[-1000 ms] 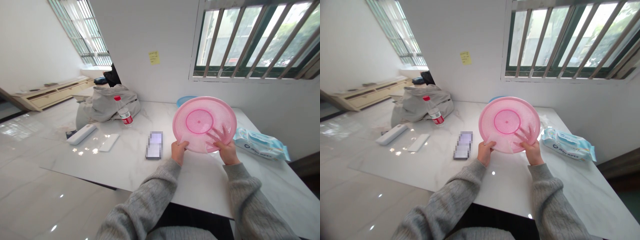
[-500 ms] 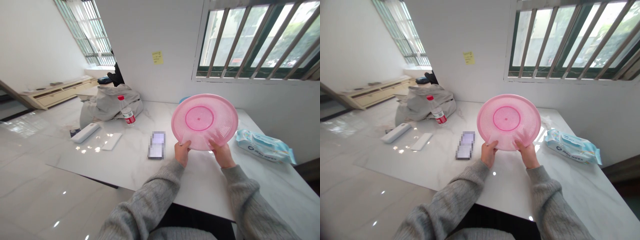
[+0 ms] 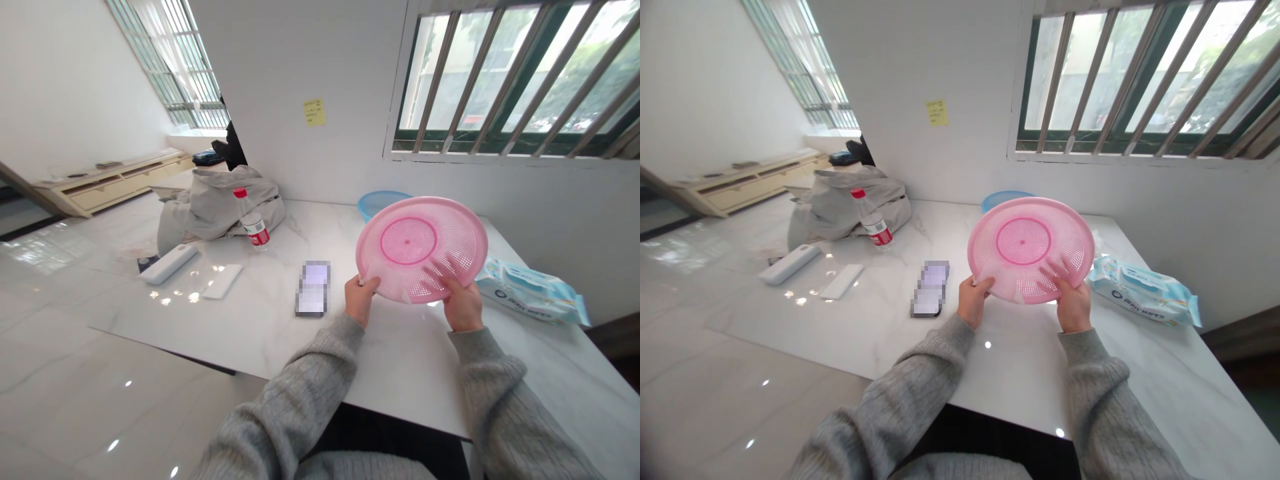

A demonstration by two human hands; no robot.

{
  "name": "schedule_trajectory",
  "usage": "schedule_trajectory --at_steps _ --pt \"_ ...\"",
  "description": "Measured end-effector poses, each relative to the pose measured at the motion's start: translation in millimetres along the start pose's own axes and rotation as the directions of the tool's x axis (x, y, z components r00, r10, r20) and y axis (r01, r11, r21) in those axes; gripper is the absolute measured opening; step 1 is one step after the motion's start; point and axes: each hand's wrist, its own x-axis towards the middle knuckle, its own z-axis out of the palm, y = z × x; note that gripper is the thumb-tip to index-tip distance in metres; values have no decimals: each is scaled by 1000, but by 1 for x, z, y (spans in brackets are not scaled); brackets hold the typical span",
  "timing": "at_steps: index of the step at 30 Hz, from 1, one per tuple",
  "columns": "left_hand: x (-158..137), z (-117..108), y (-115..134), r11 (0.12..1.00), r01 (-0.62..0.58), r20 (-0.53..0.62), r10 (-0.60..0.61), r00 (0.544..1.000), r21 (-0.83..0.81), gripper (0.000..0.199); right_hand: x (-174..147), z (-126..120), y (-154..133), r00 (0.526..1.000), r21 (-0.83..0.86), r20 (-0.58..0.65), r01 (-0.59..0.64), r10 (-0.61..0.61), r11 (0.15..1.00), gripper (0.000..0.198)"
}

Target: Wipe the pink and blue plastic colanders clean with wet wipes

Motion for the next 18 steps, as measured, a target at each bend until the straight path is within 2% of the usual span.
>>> schedule_trajectory --at_steps 3,4,5,7,11,13,15,18 --pt "-2 2 -5 997 19 -13 -20 1000 -79 26 -14 14 13 995 45 -14 -95 96 994 42" --pt "-3 3 -6 994 25 -18 -27 999 -105 26 -21 20 19 987 34 16 -160 159 987 39" --pt "-3 3 -8 991 32 -23 -35 999 -127 27 -27 26 25 971 16 79 -227 225 974 41" --pt "-4 3 -9 988 48 -21 -52 998 -148 29 -33 32 31 957 -5 124 -264 263 964 48" --pt "-2 0 -4 996 44 16 -43 999 -81 30 -16 18 18 984 -30 50 -168 169 985 55" --pt "0 0 0 999 23 12 -22 1000 -47 29 -2 5 6 998 -38 -22 -61 60 997 59" --pt "1 1 1 999 8 -1 -8 1000 -36 29 5 -3 -2 1000 -40 -12 -4 3 999 62" --pt "2 1 0 997 9 -21 -11 1000 -75 31 -2 2 1 999 3 -30 -25 25 1000 54"
